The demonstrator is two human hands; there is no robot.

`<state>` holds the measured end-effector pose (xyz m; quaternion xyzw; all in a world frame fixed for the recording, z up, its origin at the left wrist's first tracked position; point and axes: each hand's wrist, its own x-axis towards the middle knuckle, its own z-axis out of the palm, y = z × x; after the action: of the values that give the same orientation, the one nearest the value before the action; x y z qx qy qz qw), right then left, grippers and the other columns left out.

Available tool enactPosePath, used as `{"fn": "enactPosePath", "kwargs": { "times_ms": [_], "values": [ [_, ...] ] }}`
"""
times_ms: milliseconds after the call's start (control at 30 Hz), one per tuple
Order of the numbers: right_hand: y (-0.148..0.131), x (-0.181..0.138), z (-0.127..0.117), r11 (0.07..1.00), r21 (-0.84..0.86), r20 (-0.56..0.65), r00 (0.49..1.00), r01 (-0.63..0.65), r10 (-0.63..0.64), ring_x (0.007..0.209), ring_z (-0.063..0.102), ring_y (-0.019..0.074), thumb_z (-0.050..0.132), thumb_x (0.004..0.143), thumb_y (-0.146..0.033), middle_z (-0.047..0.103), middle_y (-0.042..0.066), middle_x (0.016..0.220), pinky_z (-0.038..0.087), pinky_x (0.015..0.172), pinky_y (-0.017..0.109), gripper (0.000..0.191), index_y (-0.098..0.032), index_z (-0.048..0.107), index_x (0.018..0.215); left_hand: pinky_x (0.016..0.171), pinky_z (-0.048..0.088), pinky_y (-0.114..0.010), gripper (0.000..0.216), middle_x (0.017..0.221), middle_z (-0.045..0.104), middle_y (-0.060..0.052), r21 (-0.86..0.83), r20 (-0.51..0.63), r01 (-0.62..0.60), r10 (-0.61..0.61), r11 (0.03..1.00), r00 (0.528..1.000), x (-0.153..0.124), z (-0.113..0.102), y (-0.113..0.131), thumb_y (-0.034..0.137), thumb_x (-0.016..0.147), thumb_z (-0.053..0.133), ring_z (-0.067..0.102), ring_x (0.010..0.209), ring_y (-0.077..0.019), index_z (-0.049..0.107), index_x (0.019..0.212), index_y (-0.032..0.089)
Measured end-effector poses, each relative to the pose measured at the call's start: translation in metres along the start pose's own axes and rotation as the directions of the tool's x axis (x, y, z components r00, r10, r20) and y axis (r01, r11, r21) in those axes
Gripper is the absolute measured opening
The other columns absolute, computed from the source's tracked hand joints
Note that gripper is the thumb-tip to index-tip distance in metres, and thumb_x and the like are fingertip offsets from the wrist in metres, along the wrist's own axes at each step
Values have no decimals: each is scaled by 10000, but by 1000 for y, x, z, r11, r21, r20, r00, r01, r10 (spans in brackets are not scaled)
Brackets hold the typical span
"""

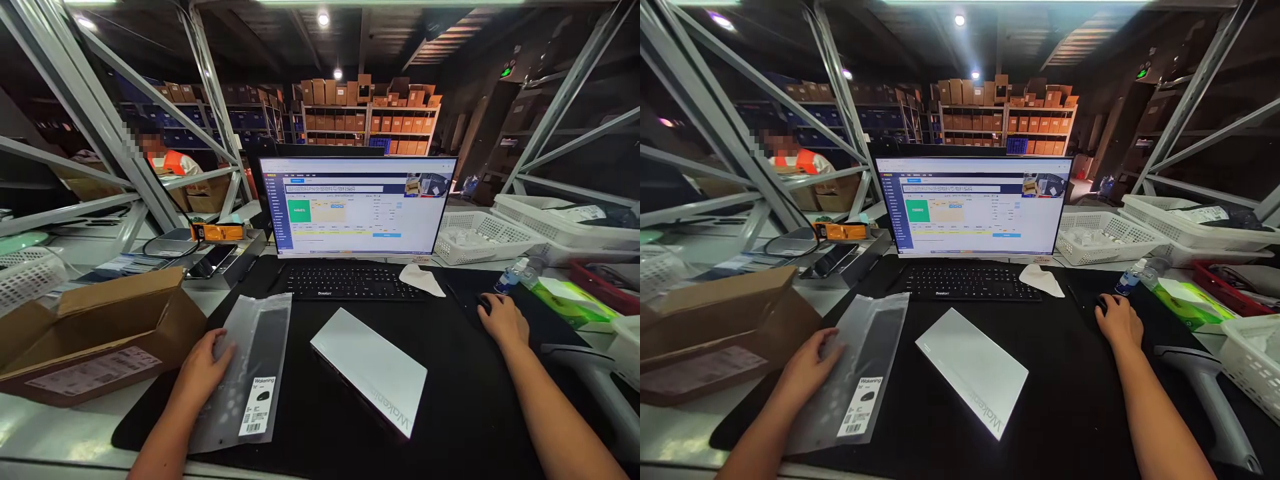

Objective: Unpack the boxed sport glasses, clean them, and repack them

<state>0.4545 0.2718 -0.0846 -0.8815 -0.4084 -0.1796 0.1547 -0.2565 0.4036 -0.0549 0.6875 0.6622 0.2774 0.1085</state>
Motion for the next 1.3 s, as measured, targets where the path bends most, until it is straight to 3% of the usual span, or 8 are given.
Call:
{"fn": "enactPosePath", "kwargs": {
  "times_ms": [367,667,1100,1300],
  "values": [
    [-1,-2,-4,1000,0,30,999,-29,29,1046,633,351,484,925,-445,568,151,1297,528,836,461,489,-229,601,1349,992,508,-431,607,1284,660,-181,33,47,22,-24,999,999,-3,-3,8,548,804,432,631,1185,-337,597,1219,137],
    [5,0,-4,995,61,26,997,-74,73,1037,641,316,537,884,-497,567,142,1288,532,846,428,549,-214,577,1353,948,522,-461,590,1252,673,-181,41,45,23,-25,999,999,1,-2,3,561,809,434,639,1152,-357,607,1201,156],
    [-1,-1,-12,989,63,20,991,-137,136,1081,643,297,568,860,-432,574,117,1282,516,885,396,505,-214,593,1315,960,530,-485,582,1207,688,-177,17,36,19,-20,1000,999,7,3,-8,586,763,460,656,1111,-367,618,1142,173],
    [-3,-2,-13,985,48,24,986,-166,165,1084,645,294,560,871,-401,576,121,1282,510,890,389,493,-207,593,1323,979,521,-506,557,1199,691,-172,-2,50,44,-44,999,998,7,1,-2,559,750,484,653,1104,-374,625,1119,166]
  ]
}}
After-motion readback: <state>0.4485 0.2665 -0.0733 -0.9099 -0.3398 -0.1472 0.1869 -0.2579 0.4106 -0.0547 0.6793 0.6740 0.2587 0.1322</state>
